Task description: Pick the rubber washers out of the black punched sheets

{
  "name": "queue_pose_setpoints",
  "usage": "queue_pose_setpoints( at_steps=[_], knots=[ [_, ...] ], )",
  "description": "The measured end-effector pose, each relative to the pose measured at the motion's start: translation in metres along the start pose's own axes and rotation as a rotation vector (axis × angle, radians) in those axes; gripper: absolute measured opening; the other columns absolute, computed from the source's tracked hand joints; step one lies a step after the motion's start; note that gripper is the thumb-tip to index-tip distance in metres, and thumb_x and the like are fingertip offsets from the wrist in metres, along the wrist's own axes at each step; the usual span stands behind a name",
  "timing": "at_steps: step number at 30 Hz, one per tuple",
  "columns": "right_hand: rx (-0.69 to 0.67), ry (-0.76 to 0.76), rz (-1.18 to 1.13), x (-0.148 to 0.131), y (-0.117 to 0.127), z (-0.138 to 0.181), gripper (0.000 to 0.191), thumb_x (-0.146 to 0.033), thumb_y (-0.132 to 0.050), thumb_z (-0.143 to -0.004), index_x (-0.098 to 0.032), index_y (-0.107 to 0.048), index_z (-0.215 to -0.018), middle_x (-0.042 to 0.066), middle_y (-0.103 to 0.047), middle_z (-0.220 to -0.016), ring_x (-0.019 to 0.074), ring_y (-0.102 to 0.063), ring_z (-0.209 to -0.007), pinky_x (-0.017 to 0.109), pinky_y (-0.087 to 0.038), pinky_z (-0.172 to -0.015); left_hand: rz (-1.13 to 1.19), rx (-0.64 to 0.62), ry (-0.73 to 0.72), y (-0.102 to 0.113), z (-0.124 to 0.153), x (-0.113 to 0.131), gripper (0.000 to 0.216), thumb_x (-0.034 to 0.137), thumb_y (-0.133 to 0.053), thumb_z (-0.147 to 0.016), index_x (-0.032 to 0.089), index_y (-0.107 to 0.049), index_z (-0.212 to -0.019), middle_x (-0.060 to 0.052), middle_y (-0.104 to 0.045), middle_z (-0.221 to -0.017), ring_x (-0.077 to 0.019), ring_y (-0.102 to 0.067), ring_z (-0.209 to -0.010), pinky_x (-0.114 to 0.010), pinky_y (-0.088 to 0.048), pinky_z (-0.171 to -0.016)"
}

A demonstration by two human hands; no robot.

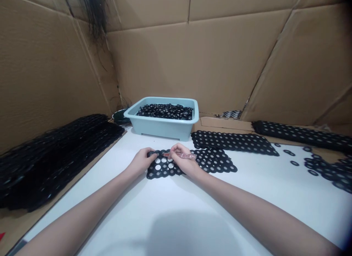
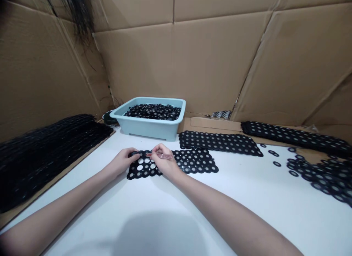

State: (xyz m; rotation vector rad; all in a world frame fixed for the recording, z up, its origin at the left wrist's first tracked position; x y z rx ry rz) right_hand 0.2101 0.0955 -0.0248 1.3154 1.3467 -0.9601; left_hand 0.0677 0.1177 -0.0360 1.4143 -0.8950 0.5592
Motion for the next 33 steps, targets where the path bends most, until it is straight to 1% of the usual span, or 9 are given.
queue_pose_setpoints(
  at_steps=[4,8,17,20,23,26,29,31,33],
  knots=[
    [-0.012,-0.003,-0.046,0.0,-0.002,0.001,0.001,-0.021,-0.046,-0.071,-0.02,-0.045,-0.071,-0.003,-0.056,-0.064,0.0136,-0.059,-0.069,0.026,-0.041,-0.065,-0.018,0.04,0.001,0.003,0.001,0.001,0.026,0.036,-0.047,-0.068,0.014,-0.059,-0.074,-0.005,-0.062,-0.072,-0.0204,-0.056,-0.072,-0.028,-0.039,-0.064],
    [-0.031,-0.01,-0.086,-0.001,-0.003,0.002,0.001,-0.021,-0.045,-0.072,-0.02,-0.045,-0.073,-0.003,-0.055,-0.063,0.0142,-0.06,-0.073,0.026,-0.041,-0.066,-0.021,0.033,0.013,0.002,0.002,0.002,0.026,0.037,-0.046,-0.068,0.014,-0.058,-0.073,-0.005,-0.061,-0.07,-0.0201,-0.055,-0.07,-0.028,-0.039,-0.063],
    [-0.012,-0.022,-0.078,-0.005,-0.001,0.002,0.002,-0.021,-0.044,-0.072,-0.02,-0.044,-0.07,-0.003,-0.053,-0.061,0.0132,-0.058,-0.067,0.025,-0.04,-0.059,0.005,0.034,0.03,0.003,0.003,0.004,0.025,0.036,-0.046,-0.068,0.015,-0.058,-0.071,-0.003,-0.061,-0.067,-0.0185,-0.054,-0.067,-0.026,-0.038,-0.06],
    [-0.022,0.001,-0.057,-0.004,-0.003,0.002,0.002,-0.022,-0.044,-0.073,-0.02,-0.044,-0.072,-0.002,-0.054,-0.064,0.0136,-0.057,-0.069,0.025,-0.039,-0.06,-0.016,0.029,0.031,0.002,0.003,0.003,0.024,0.036,-0.045,-0.069,0.015,-0.057,-0.07,-0.003,-0.06,-0.066,-0.0186,-0.054,-0.066,-0.027,-0.038,-0.06],
    [-0.032,0.038,0.035,-0.005,-0.005,0.004,0.004,-0.023,-0.042,-0.075,-0.021,-0.045,-0.075,-0.002,-0.053,-0.068,0.0133,-0.056,-0.069,0.025,-0.038,-0.06,-0.064,0.051,0.031,0.002,0.007,0.005,0.024,0.035,-0.044,-0.07,0.015,-0.057,-0.072,-0.004,-0.061,-0.069,-0.0193,-0.054,-0.069,-0.028,-0.038,-0.062],
    [-0.062,0.082,0.168,-0.009,-0.009,0.008,0.006,-0.024,-0.041,-0.076,-0.021,-0.046,-0.076,-0.002,-0.052,-0.069,0.0115,-0.05,-0.063,0.024,-0.035,-0.057,-0.151,0.108,0.049,0.003,0.014,0.009,0.022,0.032,-0.041,-0.073,0.016,-0.056,-0.074,-0.006,-0.062,-0.075,-0.0201,-0.055,-0.072,-0.028,-0.037,-0.063],
    [-0.112,0.109,0.216,-0.013,-0.015,0.011,0.007,-0.025,-0.038,-0.079,-0.021,-0.044,-0.079,-0.003,-0.05,-0.069,0.0102,-0.046,-0.058,0.023,-0.034,-0.056,-0.254,0.159,0.054,0.003,0.023,0.016,0.02,0.029,-0.038,-0.075,0.016,-0.053,-0.075,-0.008,-0.061,-0.079,-0.021,-0.054,-0.075,-0.029,-0.037,-0.065],
    [-0.15,0.125,0.219,-0.015,-0.019,0.013,0.007,-0.025,-0.037,-0.08,-0.021,-0.042,-0.082,-0.003,-0.05,-0.069,0.0107,-0.046,-0.06,0.024,-0.034,-0.057,-0.293,0.169,0.047,0.002,0.025,0.019,0.018,0.028,-0.038,-0.076,0.016,-0.052,-0.076,-0.009,-0.06,-0.08,-0.021,-0.054,-0.076,-0.029,-0.036,-0.064],
    [-0.217,0.145,0.221,-0.017,-0.025,0.014,0.008,-0.026,-0.035,-0.081,-0.021,-0.041,-0.085,-0.002,-0.052,-0.072,0.0119,-0.048,-0.064,0.025,-0.035,-0.06,-0.293,0.156,0.053,0.001,0.024,0.018,0.017,0.028,-0.038,-0.075,0.016,-0.05,-0.076,-0.008,-0.059,-0.078,-0.0205,-0.053,-0.074,-0.029,-0.037,-0.063]
  ],
)
Point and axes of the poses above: each hand's wrist, its own z-axis away from the middle knuckle, its own y-axis out of the back of the hand, x = y × z, the point moved 10 cm from there along -z, towards the middle knuckle
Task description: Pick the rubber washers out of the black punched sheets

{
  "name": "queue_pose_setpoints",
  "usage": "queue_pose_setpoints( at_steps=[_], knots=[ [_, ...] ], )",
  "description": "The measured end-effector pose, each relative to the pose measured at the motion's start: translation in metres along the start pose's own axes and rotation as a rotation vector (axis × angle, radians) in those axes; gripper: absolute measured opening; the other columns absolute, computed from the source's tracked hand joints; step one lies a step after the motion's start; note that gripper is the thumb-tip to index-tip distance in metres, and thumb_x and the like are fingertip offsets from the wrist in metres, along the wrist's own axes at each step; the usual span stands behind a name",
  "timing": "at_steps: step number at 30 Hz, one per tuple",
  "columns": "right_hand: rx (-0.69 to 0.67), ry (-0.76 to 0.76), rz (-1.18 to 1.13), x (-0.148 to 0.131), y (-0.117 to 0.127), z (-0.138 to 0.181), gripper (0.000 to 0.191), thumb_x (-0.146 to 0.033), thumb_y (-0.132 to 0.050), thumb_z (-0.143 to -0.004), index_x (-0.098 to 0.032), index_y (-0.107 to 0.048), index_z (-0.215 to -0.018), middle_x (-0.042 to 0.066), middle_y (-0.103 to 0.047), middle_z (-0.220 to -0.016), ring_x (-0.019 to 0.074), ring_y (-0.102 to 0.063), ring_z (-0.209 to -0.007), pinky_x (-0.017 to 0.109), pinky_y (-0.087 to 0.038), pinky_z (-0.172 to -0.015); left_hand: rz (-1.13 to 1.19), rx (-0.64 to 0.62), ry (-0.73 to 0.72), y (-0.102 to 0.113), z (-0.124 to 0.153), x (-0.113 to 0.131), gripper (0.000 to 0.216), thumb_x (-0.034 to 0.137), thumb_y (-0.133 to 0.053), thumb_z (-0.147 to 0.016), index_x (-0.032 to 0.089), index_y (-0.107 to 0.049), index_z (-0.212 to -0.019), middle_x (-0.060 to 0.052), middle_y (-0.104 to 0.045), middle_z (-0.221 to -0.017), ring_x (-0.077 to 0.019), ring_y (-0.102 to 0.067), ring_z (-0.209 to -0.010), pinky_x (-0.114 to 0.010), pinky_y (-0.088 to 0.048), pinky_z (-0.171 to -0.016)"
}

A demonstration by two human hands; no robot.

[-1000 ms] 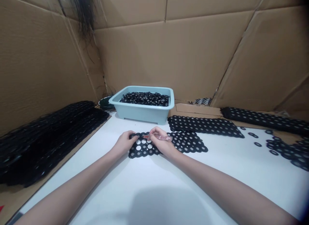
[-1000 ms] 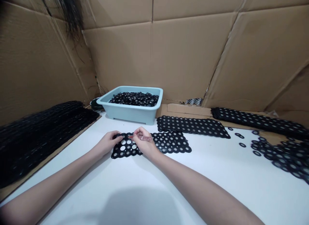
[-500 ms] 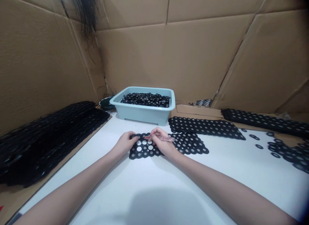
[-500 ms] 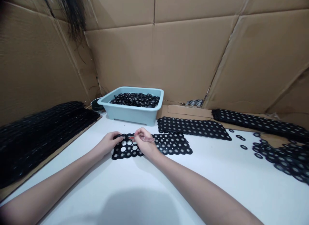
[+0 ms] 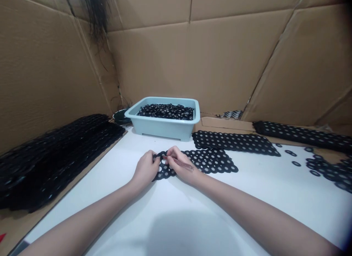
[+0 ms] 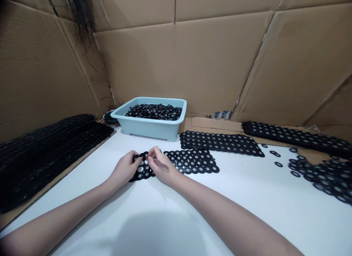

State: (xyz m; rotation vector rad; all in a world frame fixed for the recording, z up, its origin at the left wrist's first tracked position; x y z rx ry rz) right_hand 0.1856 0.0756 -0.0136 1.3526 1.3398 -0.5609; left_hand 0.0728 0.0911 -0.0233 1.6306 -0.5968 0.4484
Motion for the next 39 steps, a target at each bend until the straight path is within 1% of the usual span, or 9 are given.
queue_pose_setpoints(
  at_steps=[3,9,12,16,22,25,29,35,39],
  knots=[
    [-0.07,0.009,-0.029,-0.001,-0.005,0.001,0.009,-0.026,-0.034,-0.083,-0.02,-0.04,-0.088,0.0,-0.055,-0.077,0.0134,-0.05,-0.071,0.027,-0.035,-0.065,0.05,-0.018,0.018,-0.001,-0.005,-0.005,0.015,0.028,-0.038,-0.075,0.017,-0.048,-0.075,-0.006,-0.058,-0.075,-0.0195,-0.053,-0.071,-0.028,-0.037,-0.061],
    [-0.069,-0.059,-0.109,0.006,-0.002,0.002,0.01,-0.027,-0.034,-0.083,-0.021,-0.039,-0.089,0.001,-0.057,-0.08,0.0129,-0.05,-0.073,0.027,-0.036,-0.066,0.157,-0.01,-0.023,0.001,-0.008,-0.002,0.02,0.035,-0.043,-0.073,0.017,-0.051,-0.075,-0.004,-0.059,-0.076,-0.0186,-0.053,-0.072,-0.028,-0.037,-0.064],
    [-0.067,-0.067,-0.128,0.007,-0.003,0.001,0.01,-0.026,-0.035,-0.083,-0.021,-0.04,-0.089,0.0,-0.057,-0.08,0.0124,-0.05,-0.072,0.026,-0.036,-0.066,0.146,0.016,-0.029,0.004,-0.008,-0.003,0.019,0.034,-0.045,-0.072,0.017,-0.052,-0.075,-0.004,-0.059,-0.077,-0.019,-0.053,-0.073,-0.028,-0.037,-0.065],
    [-0.068,-0.067,-0.14,0.006,-0.004,0.002,0.01,-0.027,-0.036,-0.082,-0.021,-0.04,-0.089,0.0,-0.057,-0.079,0.0124,-0.05,-0.073,0.026,-0.036,-0.066,0.18,-0.013,-0.01,0.0,-0.011,-0.008,0.018,0.032,-0.044,-0.072,0.017,-0.053,-0.076,-0.005,-0.06,-0.079,-0.0195,-0.054,-0.076,-0.029,-0.037,-0.067],
    [0.087,-0.117,0.041,0.011,0.013,0.002,0.016,-0.033,-0.04,-0.079,-0.02,-0.044,-0.071,-0.002,-0.049,-0.067,0.0123,-0.045,-0.063,0.024,-0.032,-0.057,0.176,-0.051,-0.002,-0.002,-0.016,-0.012,0.019,0.032,-0.046,-0.07,0.017,-0.054,-0.077,-0.005,-0.061,-0.078,-0.0209,-0.054,-0.076,-0.03,-0.037,-0.067],
    [0.07,-0.092,0.087,0.007,0.013,0.0,0.021,-0.031,-0.037,-0.079,-0.019,-0.043,-0.063,-0.001,-0.048,-0.066,0.0128,-0.045,-0.064,0.025,-0.032,-0.057,0.181,-0.054,-0.012,-0.001,-0.018,-0.012,0.019,0.032,-0.047,-0.07,0.016,-0.054,-0.076,-0.005,-0.061,-0.077,-0.0208,-0.055,-0.075,-0.03,-0.038,-0.067],
    [0.04,-0.064,0.12,0.003,0.01,0.0,0.02,-0.029,-0.035,-0.081,-0.02,-0.041,-0.065,-0.001,-0.047,-0.068,0.0135,-0.045,-0.066,0.026,-0.032,-0.059,0.171,-0.052,0.001,-0.002,-0.013,-0.01,0.018,0.031,-0.045,-0.071,0.017,-0.054,-0.076,-0.006,-0.062,-0.078,-0.0211,-0.055,-0.076,-0.029,-0.038,-0.068],
    [0.016,0.038,0.208,-0.009,0.003,0.003,0.017,-0.027,-0.032,-0.083,-0.02,-0.037,-0.069,0.0,-0.045,-0.074,0.0136,-0.043,-0.069,0.027,-0.032,-0.062,0.091,0.039,0.021,0.003,0.003,-0.003,0.019,0.031,-0.039,-0.076,0.017,-0.052,-0.08,-0.007,-0.061,-0.082,-0.0213,-0.054,-0.078,-0.03,-0.037,-0.068],
    [-0.015,-0.006,0.159,-0.003,0.003,0.003,0.017,-0.03,-0.033,-0.083,-0.021,-0.039,-0.07,0.0,-0.046,-0.072,0.0139,-0.045,-0.068,0.026,-0.032,-0.06,0.18,-0.024,0.048,0.0,-0.003,-0.009,0.018,0.032,-0.044,-0.073,0.017,-0.053,-0.077,-0.006,-0.06,-0.078,-0.0209,-0.054,-0.076,-0.03,-0.037,-0.068]
  ],
)
Point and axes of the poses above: each hand's wrist, its own z-axis away from the middle knuckle, its own y-axis out of the back of the hand, x = y × z, the point moved 10 cm from there along -z, towards the middle knuckle
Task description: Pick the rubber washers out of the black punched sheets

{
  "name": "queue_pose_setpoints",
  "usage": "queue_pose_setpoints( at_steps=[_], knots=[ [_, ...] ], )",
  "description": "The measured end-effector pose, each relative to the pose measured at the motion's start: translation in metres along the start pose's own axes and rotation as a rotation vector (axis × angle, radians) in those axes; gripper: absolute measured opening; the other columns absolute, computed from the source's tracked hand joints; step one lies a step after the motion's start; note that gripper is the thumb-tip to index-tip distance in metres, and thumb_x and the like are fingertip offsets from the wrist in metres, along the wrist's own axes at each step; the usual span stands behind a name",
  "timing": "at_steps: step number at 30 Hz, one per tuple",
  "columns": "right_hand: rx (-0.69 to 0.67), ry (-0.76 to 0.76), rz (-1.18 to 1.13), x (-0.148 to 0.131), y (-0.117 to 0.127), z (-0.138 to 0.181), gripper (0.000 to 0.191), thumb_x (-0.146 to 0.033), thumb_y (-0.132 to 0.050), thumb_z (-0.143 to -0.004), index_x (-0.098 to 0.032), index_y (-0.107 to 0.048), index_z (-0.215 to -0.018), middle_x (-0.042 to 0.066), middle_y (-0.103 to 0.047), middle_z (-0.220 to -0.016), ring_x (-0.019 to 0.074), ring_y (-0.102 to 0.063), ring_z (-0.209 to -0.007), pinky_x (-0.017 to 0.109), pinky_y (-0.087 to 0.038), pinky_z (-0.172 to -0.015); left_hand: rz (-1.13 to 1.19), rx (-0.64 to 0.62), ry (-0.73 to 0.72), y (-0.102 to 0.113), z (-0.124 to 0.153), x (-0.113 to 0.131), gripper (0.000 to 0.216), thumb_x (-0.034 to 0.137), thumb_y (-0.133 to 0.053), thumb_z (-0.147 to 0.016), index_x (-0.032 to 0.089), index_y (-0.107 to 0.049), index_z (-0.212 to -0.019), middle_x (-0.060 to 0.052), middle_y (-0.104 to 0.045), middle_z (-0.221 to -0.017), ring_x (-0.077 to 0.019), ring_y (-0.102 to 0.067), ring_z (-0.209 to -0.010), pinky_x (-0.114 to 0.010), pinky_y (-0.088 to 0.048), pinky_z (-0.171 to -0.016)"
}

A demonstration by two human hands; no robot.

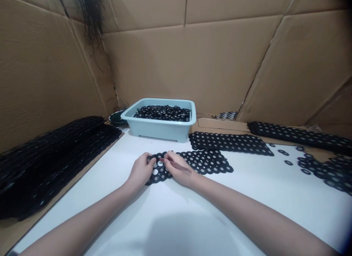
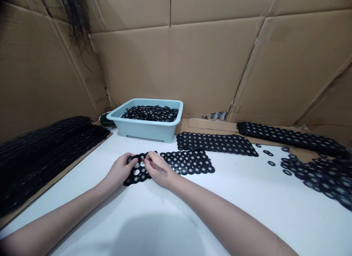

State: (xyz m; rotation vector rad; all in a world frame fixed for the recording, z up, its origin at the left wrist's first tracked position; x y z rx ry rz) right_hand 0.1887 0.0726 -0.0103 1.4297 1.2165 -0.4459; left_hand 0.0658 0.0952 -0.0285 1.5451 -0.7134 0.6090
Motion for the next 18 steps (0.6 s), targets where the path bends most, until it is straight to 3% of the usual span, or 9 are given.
queue_pose_setpoints(
  at_steps=[9,18],
  knots=[
    [0.032,-0.128,-0.183,0.022,0.003,-0.002,0.024,-0.037,-0.035,-0.082,-0.02,-0.042,-0.067,0.0,-0.049,-0.07,0.015,-0.051,-0.074,0.025,-0.035,-0.063,0.377,-0.264,0.16,-0.014,-0.013,-0.017,0.028,0.038,-0.059,-0.062,0.012,-0.057,-0.072,-0.001,-0.056,-0.06,-0.0142,-0.051,-0.057,-0.025,-0.034,-0.055],
    [0.025,-0.127,-0.151,0.018,0.004,-0.002,0.024,-0.037,-0.034,-0.082,-0.019,-0.043,-0.069,0.001,-0.051,-0.073,0.0144,-0.049,-0.074,0.025,-0.035,-0.064,0.443,-0.272,0.185,-0.015,-0.015,-0.02,0.028,0.037,-0.063,-0.059,0.012,-0.058,-0.072,-0.001,-0.056,-0.059,-0.0126,-0.049,-0.054,-0.024,-0.032,-0.052]
  ],
)
Point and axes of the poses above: each hand's wrist, its own z-axis away from the middle knuckle, its own y-axis out of the back of the hand, x = y × z, the point moved 10 cm from there along -z, towards the middle knuckle
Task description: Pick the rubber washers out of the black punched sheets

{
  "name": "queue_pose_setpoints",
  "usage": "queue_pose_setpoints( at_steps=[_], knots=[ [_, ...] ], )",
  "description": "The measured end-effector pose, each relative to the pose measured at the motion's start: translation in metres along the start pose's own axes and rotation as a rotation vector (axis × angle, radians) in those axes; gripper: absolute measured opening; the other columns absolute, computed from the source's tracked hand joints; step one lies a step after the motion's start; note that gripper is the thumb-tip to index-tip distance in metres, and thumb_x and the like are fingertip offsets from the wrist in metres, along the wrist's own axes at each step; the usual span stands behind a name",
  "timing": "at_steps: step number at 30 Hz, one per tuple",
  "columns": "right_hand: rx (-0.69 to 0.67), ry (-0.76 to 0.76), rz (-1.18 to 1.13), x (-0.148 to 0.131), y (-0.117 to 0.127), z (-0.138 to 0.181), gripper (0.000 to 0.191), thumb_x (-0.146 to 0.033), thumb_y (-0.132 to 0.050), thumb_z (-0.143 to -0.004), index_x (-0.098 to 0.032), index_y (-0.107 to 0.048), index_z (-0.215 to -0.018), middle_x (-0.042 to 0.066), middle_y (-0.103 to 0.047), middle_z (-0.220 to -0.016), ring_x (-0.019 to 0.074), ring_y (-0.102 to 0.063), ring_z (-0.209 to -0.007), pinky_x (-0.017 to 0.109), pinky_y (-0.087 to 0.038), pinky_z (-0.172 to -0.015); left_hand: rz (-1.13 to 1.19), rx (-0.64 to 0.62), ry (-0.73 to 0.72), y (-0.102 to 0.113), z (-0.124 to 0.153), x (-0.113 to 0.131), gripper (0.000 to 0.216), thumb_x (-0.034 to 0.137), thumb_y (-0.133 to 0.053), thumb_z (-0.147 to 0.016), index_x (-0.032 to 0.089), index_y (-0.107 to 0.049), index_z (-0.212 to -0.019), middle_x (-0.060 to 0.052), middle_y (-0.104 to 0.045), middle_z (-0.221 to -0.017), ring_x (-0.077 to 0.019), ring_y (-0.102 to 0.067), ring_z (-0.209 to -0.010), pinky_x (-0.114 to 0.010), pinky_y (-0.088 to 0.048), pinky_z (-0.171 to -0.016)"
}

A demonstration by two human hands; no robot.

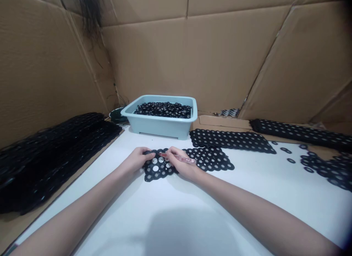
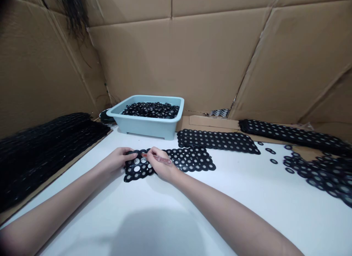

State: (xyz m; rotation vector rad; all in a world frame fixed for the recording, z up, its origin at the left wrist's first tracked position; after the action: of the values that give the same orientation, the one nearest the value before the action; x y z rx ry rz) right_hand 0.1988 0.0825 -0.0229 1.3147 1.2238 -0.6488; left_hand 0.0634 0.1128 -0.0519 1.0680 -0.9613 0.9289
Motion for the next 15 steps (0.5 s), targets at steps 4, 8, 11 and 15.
queue_pose_setpoints(
  at_steps=[4,8,11,15],
  knots=[
    [-0.033,0.017,0.054,-0.005,-0.003,0.002,0.023,-0.035,-0.031,-0.083,-0.019,-0.041,-0.07,0.0,-0.049,-0.071,0.0132,-0.047,-0.069,0.025,-0.034,-0.06,-0.034,0.031,0.002,-0.002,0.005,0.002,0.026,0.036,-0.06,-0.061,0.012,-0.058,-0.071,-0.002,-0.056,-0.059,-0.014,-0.05,-0.056,-0.025,-0.033,-0.054],
    [-0.042,0.115,0.194,-0.017,-0.008,0.004,0.02,-0.033,-0.031,-0.084,-0.02,-0.04,-0.073,-0.001,-0.048,-0.071,0.0127,-0.045,-0.067,0.025,-0.033,-0.058,-0.184,0.161,-0.059,0.001,0.019,0.012,0.024,0.036,-0.053,-0.066,0.013,-0.057,-0.073,-0.004,-0.058,-0.066,-0.0181,-0.052,-0.066,-0.027,-0.035,-0.059],
    [-0.039,0.171,0.234,-0.022,-0.011,0.005,0.017,-0.029,-0.03,-0.085,-0.02,-0.04,-0.076,0.0,-0.048,-0.074,0.0127,-0.045,-0.068,0.025,-0.034,-0.06,-0.287,0.174,-0.125,-0.006,0.031,0.024,0.023,0.036,-0.049,-0.069,0.014,-0.056,-0.074,-0.005,-0.059,-0.071,-0.02,-0.053,-0.07,-0.028,-0.035,-0.062],
    [-0.037,0.181,0.258,-0.023,-0.012,0.004,0.017,-0.028,-0.028,-0.086,-0.02,-0.039,-0.077,0.0,-0.048,-0.076,0.0128,-0.045,-0.069,0.026,-0.035,-0.061,-0.357,0.122,-0.187,-0.015,0.033,0.033,0.026,0.04,-0.045,-0.072,0.016,-0.054,-0.071,-0.004,-0.059,-0.07,-0.0193,-0.053,-0.069,-0.028,-0.036,-0.062]
  ],
)
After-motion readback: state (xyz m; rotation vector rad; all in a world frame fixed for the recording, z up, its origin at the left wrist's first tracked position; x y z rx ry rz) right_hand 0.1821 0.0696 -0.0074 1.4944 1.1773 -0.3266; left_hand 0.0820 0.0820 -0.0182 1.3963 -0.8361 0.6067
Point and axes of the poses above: each hand's wrist, its own z-axis away from the middle knuckle, its own y-axis out of the back of the hand, x = y × z, the point moved 10 cm from there along -z, towards the middle knuckle
